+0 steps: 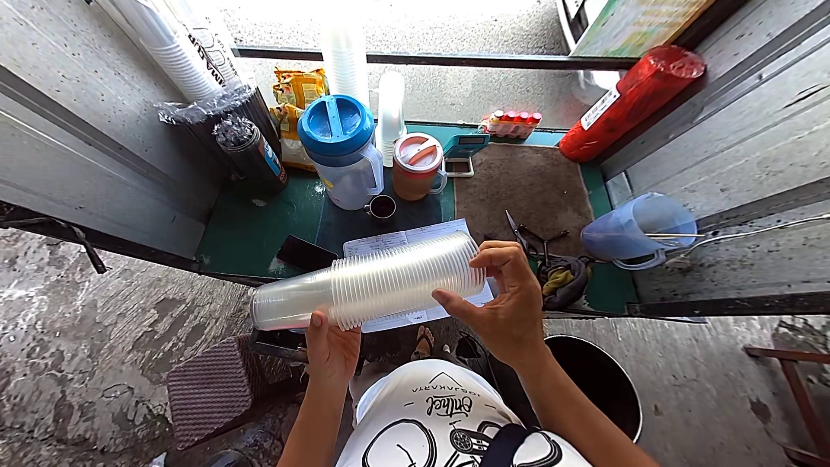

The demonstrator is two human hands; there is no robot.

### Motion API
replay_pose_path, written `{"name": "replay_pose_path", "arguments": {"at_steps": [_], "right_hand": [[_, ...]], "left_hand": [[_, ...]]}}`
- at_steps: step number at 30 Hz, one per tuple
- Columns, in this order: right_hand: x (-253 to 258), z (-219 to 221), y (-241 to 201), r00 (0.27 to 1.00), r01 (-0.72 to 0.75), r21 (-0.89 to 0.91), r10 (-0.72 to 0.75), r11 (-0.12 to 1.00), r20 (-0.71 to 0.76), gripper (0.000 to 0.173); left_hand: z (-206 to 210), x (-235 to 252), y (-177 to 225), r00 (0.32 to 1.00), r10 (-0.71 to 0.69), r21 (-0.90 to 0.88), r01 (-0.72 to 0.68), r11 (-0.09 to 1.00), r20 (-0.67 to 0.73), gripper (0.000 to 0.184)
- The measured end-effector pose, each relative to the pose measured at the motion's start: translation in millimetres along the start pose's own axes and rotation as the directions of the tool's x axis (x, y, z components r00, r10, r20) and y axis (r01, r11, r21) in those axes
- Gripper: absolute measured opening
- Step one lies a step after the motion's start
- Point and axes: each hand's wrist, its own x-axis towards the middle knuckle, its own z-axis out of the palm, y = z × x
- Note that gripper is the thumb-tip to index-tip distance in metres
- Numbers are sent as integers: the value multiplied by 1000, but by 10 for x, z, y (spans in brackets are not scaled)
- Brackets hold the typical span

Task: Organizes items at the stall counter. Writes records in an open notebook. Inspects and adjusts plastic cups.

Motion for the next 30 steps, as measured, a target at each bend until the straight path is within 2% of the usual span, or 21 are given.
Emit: {"name": "replay_pose_path", "arguments": {"at_steps": [18, 23, 30], "right_hand": [[-25, 11, -16, 1000, -19, -57, 19, 998, -4, 47], [-28, 12, -20, 1000, -9, -58, 9, 998, -11, 52], [-32, 14, -31, 1000, -16, -86, 16, 996, -4, 51]], "left_hand": [[-17, -49, -38, 1000, -6, -25, 5, 1000, -14, 36], [-16, -61, -43, 1000, -5, -33, 6, 999, 10, 34], [-15, -70, -64, 1000, 3, 6, -3, 1000, -19, 35]]}}
